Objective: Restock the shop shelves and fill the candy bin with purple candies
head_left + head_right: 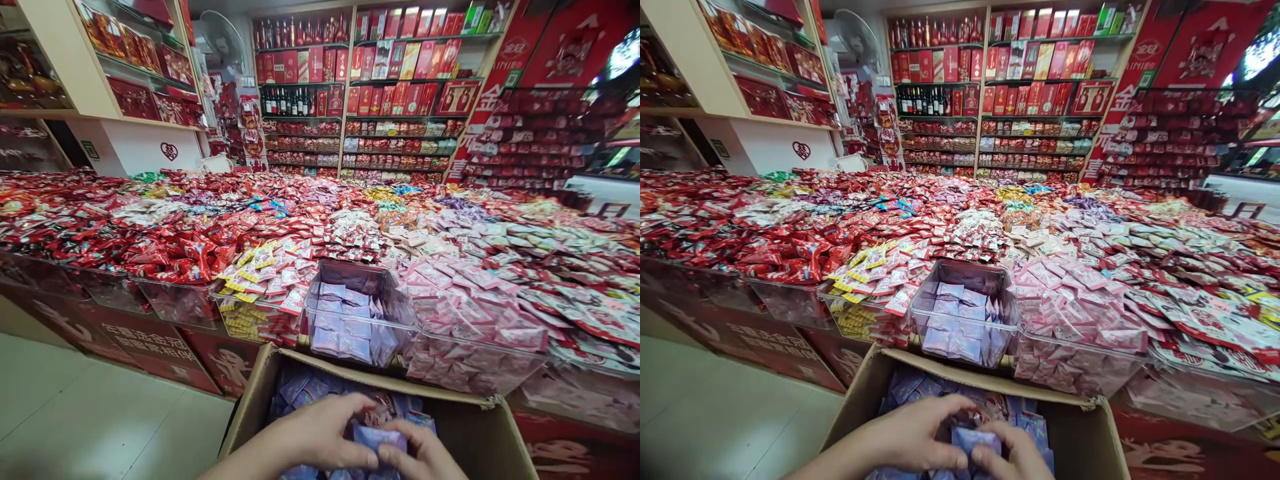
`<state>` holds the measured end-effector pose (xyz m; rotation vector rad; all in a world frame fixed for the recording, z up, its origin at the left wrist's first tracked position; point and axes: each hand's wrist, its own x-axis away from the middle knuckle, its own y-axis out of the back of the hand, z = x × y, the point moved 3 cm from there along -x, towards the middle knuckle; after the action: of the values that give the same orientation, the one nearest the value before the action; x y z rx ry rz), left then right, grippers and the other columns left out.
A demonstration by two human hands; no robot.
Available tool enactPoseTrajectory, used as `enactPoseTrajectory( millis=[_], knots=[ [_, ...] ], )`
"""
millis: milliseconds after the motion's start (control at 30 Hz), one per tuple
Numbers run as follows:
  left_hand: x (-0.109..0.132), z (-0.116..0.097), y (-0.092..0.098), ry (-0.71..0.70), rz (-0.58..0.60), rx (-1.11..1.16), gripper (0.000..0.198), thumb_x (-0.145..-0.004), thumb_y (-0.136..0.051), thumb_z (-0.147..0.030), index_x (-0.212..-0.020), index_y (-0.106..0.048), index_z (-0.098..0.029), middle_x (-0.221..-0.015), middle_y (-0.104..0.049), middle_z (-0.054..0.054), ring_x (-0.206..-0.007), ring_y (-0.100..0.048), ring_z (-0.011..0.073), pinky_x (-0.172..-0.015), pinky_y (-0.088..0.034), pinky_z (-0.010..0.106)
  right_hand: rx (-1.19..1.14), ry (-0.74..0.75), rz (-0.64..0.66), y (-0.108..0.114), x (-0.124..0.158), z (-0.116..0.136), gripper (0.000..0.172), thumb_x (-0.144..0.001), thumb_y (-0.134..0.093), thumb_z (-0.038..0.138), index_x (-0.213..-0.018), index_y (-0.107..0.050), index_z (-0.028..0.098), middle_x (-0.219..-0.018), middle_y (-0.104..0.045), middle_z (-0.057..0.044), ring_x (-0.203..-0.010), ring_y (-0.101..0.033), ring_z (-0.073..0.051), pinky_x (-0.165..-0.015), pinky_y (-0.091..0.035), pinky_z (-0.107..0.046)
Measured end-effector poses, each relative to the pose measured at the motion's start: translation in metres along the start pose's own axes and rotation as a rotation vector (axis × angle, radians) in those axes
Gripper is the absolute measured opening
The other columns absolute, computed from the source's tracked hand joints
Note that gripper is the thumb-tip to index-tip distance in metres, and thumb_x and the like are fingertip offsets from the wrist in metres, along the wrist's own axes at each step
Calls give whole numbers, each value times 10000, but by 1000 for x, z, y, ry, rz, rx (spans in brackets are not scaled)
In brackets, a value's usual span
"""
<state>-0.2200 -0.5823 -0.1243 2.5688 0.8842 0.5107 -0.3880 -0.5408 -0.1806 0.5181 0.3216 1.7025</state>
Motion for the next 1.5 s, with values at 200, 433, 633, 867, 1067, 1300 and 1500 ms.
enactPoseTrajectory(
  millis=[200, 433, 633, 867, 1067, 1300, 1500],
  knots=[
    [-14, -15, 2, 22, -164, 614, 502, -650, -676, -341, -1072, -563, -95, -726, -607, 16, -598, -540, 96, -578, -423, 224, -476, -51, -166, 26, 10, 44, 424, -696, -612, 533, -891, -671, 161, -773, -655, -60, -688, -565, -183, -629, -446, -280],
    [-12, -17, 11, -10, -287, 753, 539, -675, -685, -391, -1096, -531, -91, -670, -570, -8, -568, -524, 81, -543, -436, 212, -687, -67, -207, 23, 7, 53, 353, -714, -647, 458, -932, -645, 180, -728, -645, -18, -609, -541, -131, -598, -447, -249],
    [-10, -20, 9, -86, -289, 844, 589, -618, -750, -223, -1125, -464, -130, -858, -619, 37, -728, -598, 118, -693, -466, 252, -790, -111, -209, 19, 10, 54, 399, -624, -748, 382, -924, -572, 188, -728, -652, -18, -620, -568, -129, -595, -465, -246],
    [-4, -26, 13, -148, -381, 899, 409, -742, -639, -229, -1081, -429, -143, -741, -540, -23, -621, -514, 59, -610, -406, 193, -477, 21, -216, 14, 16, 63, 238, -706, -664, 410, -722, -602, 181, -829, -632, -49, -727, -574, -157, -643, -472, -251],
    [4, -30, 7, -268, -235, 590, 400, -808, -538, -164, -1168, -362, -167, -699, -460, -39, -613, -453, 64, -570, -344, 188, -248, 101, -215, 28, 14, 72, 320, -759, -611, 409, -1010, -579, 213, -872, -625, -49, -770, -587, -160, -670, -484, -246],
    [8, -27, 0, -285, -170, 609, 625, -741, -644, -219, -1276, -322, -212, -775, -529, -8, -598, -469, 69, -566, -369, 202, 197, 274, 26, 51, 14, 110, 223, -858, -487, 334, -704, -577, 199, -633, -556, 8, -579, -515, -100, -525, -407, -194],
    [15, -32, 5, -470, -305, 404, 646, -764, -598, -166, -1311, -263, -240, -924, -572, 54, -746, -560, 125, -666, -446, 242, 442, 513, 132, 58, 8, 148, 148, -859, -480, 204, -735, -559, 213, -653, -583, 12, -588, -548, -80, -529, -413, -169]
  ],
)
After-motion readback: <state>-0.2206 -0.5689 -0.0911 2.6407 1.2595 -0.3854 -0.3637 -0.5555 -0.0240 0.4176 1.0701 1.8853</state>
